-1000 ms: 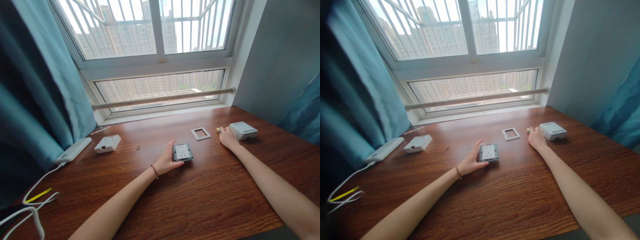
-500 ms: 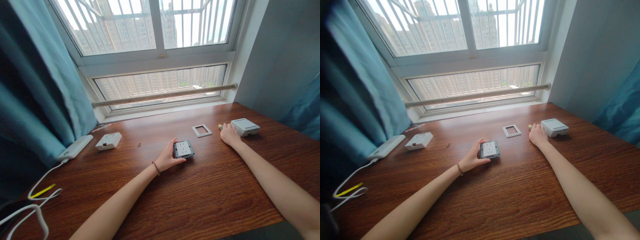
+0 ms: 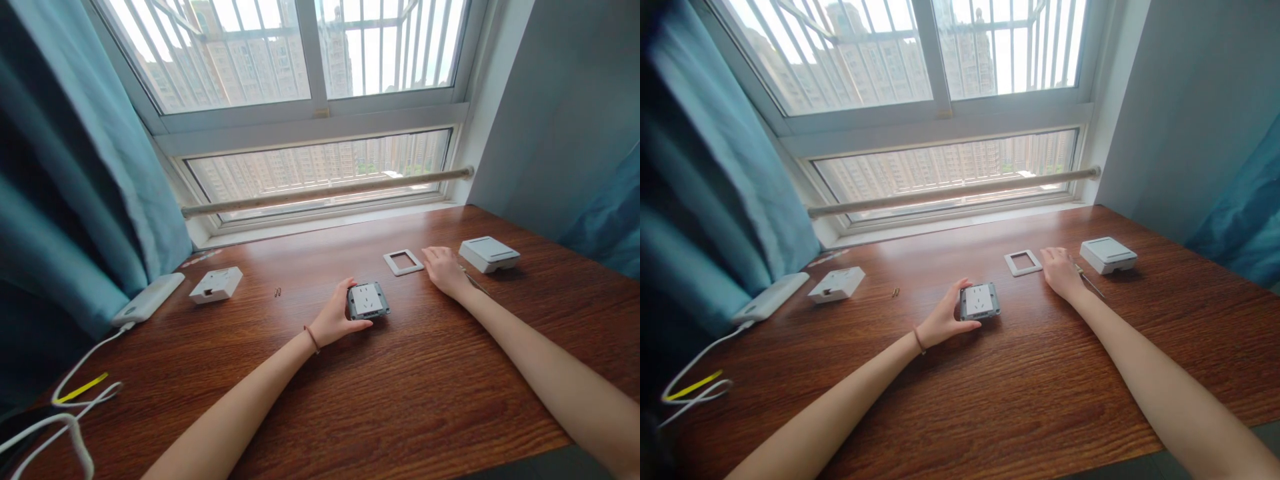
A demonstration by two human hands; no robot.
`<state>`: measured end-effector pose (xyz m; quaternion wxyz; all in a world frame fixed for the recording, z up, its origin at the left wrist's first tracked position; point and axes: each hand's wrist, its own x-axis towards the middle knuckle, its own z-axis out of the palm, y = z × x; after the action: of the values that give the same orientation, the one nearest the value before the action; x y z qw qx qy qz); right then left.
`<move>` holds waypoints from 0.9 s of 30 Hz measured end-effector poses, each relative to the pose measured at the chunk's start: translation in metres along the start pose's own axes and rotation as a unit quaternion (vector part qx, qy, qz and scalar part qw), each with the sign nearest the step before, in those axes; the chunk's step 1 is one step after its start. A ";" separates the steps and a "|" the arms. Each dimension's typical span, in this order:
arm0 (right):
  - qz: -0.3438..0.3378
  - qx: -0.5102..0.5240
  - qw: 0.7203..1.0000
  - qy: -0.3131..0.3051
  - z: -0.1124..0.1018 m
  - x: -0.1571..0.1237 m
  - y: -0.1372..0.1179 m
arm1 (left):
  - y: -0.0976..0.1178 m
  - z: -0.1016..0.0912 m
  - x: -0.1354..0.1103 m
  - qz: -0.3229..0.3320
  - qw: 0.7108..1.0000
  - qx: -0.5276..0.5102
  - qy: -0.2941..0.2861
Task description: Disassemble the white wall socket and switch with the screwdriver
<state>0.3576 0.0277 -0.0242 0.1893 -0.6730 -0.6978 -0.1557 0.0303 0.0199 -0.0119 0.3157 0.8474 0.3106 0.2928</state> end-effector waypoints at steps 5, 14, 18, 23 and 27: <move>-0.087 0.074 0.993 -0.021 0.009 0.000 -0.017 | 0.002 -0.001 0.000 0.000 1.000 -0.005 0.002; -0.093 0.147 0.984 -0.034 0.005 0.000 -0.016 | 0.004 -0.002 0.000 -0.012 0.999 -0.032 0.007; -0.093 0.169 0.981 -0.013 0.000 -0.001 -0.020 | 0.007 -0.004 0.000 -0.026 0.999 -0.032 0.025; -0.107 0.201 0.973 0.033 -0.014 -0.003 -0.038 | 0.004 -0.005 0.003 -0.026 0.997 -0.014 0.073; -0.136 0.235 0.960 0.064 -0.031 -0.012 -0.071 | 0.004 -0.005 0.002 -0.030 0.985 0.008 0.172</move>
<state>0.2884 -0.0006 -0.0002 0.3632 -0.4971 -0.7862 -0.0545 0.0291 0.0208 -0.0051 0.2593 0.7769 0.3882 0.4224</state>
